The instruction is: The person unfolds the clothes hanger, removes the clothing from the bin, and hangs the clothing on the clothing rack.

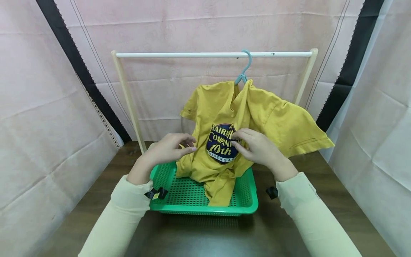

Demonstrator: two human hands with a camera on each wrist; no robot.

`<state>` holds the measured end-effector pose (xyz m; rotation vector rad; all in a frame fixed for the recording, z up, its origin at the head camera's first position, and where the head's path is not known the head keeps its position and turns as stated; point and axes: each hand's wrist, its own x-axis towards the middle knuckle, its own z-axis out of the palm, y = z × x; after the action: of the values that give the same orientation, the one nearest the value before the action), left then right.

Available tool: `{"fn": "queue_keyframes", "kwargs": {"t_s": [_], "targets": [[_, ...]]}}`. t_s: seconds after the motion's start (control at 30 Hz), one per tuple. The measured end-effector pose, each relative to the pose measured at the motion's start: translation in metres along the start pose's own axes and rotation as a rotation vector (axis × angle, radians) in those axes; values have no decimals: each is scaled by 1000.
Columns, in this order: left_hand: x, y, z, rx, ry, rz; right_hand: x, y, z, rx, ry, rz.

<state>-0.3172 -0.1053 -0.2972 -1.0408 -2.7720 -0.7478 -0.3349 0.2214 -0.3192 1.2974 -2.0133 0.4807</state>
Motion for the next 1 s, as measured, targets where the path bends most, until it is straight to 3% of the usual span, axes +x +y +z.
{"fn": "queue_keyframes", "kwargs": {"t_s": [0.1,0.23,0.43,0.57,0.7,0.83,1.0], "targets": [[17,-3,2,65,-53,-29,-6,7,2,15,-23,33],[38,-8,14,130,-95,-55,-16,16,6,22,-95,146],[61,-13,42,273,-57,-216,-24,24,18,-14,-257,322],[71,-17,58,403,-40,-272,-26,26,27,-50,-343,410],[76,-21,73,568,-53,-275,-28,25,34,-72,-441,492],[76,-23,85,750,-112,-247,-31,23,42,-130,-533,495],[75,-26,92,845,-141,-223,-34,23,45,-152,-527,477]]}}
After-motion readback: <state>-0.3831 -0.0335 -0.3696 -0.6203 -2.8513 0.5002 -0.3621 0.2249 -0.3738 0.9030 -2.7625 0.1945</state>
